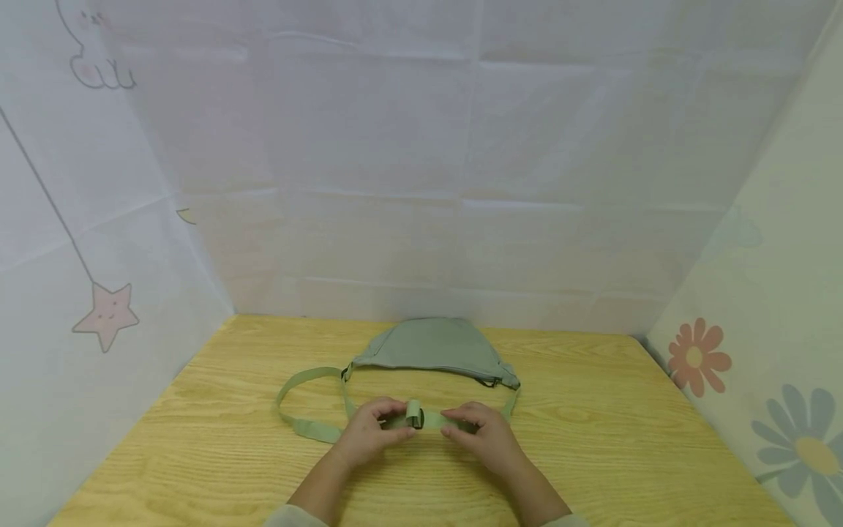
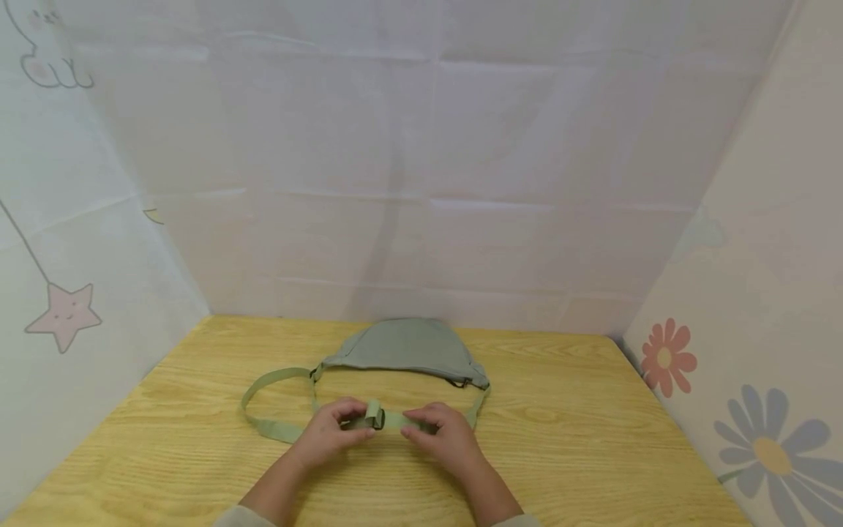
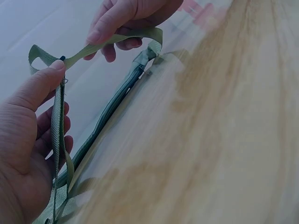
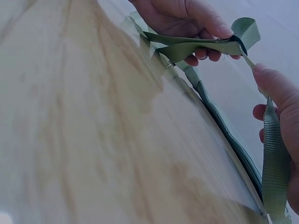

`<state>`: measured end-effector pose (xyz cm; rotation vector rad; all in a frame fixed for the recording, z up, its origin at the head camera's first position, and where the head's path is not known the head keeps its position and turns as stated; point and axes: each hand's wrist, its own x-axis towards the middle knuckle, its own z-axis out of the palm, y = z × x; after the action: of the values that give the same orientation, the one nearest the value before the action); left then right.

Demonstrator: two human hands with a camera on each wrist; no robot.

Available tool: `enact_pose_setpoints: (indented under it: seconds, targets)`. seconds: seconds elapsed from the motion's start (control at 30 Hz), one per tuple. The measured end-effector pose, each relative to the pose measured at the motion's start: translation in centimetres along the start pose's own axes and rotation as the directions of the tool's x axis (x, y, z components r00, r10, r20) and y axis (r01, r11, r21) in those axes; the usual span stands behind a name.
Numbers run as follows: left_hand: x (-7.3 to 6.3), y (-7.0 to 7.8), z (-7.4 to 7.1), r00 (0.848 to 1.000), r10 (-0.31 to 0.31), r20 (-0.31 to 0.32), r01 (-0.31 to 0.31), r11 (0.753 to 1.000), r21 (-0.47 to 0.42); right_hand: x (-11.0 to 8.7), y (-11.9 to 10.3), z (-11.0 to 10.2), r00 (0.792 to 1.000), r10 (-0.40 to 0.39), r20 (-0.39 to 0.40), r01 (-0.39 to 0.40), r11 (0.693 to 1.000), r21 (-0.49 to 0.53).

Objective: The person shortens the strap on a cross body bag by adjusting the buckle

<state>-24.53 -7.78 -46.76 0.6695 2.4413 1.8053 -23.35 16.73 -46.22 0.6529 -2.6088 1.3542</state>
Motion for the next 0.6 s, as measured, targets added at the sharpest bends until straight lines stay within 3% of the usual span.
enact_pose_setpoints:
  seconds: [0.2, 0.6]
  targets:
    - [0.0, 0.1, 0.4, 1.000, 0.014, 0.007, -0.014, 0.999, 0.029, 0.0, -0.2, 0.1, 1.000, -0.012, 0.000, 0.012, 1.000, -0.013]
    - [0.3, 0.4, 1.4, 0.999, 0.031, 0.042, -0.031, 1.000, -0.002, 0.0, -0.3, 0.2, 1.000, -0.018, 0.011, 0.018, 0.999, -0.038]
